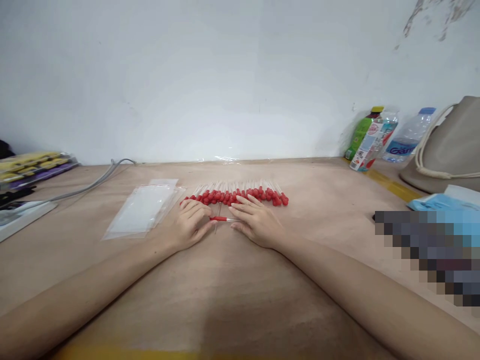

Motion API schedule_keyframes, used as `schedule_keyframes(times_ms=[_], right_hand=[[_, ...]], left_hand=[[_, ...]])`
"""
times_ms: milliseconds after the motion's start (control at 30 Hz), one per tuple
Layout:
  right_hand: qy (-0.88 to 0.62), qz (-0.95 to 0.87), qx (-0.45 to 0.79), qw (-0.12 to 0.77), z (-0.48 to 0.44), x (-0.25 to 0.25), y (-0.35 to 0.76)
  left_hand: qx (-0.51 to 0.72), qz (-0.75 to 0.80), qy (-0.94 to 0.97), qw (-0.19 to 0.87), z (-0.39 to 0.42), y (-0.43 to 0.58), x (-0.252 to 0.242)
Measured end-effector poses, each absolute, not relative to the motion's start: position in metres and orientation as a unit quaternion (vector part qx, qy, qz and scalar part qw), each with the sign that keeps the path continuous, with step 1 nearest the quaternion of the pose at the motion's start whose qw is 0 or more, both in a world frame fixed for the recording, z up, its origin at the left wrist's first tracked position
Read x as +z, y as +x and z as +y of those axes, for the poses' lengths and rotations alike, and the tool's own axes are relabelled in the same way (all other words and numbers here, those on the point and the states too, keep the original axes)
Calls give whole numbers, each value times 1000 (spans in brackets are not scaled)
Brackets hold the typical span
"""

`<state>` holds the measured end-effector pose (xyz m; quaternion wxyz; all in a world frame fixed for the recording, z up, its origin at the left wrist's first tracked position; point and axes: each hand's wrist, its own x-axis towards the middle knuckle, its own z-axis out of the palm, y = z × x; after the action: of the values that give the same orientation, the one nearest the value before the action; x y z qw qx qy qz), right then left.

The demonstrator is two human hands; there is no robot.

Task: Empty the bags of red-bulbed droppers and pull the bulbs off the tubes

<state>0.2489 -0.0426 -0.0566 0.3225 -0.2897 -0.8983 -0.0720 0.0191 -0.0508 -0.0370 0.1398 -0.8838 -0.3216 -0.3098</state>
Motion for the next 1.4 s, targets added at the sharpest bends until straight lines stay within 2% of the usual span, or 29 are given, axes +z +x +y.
schedule_keyframes(times_ms=[167, 333, 700, 1400], right_hand=[[-249, -906, -17, 342, -39, -62, 247], [-238, -906, -35, 347, -37, -67, 243], [-249, -893, -38, 373, -38, -66, 239], [-179, -894, -118, 393, -43, -62, 239]], left_hand=[[-302, -309, -897, 96, -51, 21, -35], [-283, -302, -904, 110, -49, 27, -37], [-337, -272, -894, 116, -44, 36, -47], [-231, -278, -929, 85, -52, 31, -36]])
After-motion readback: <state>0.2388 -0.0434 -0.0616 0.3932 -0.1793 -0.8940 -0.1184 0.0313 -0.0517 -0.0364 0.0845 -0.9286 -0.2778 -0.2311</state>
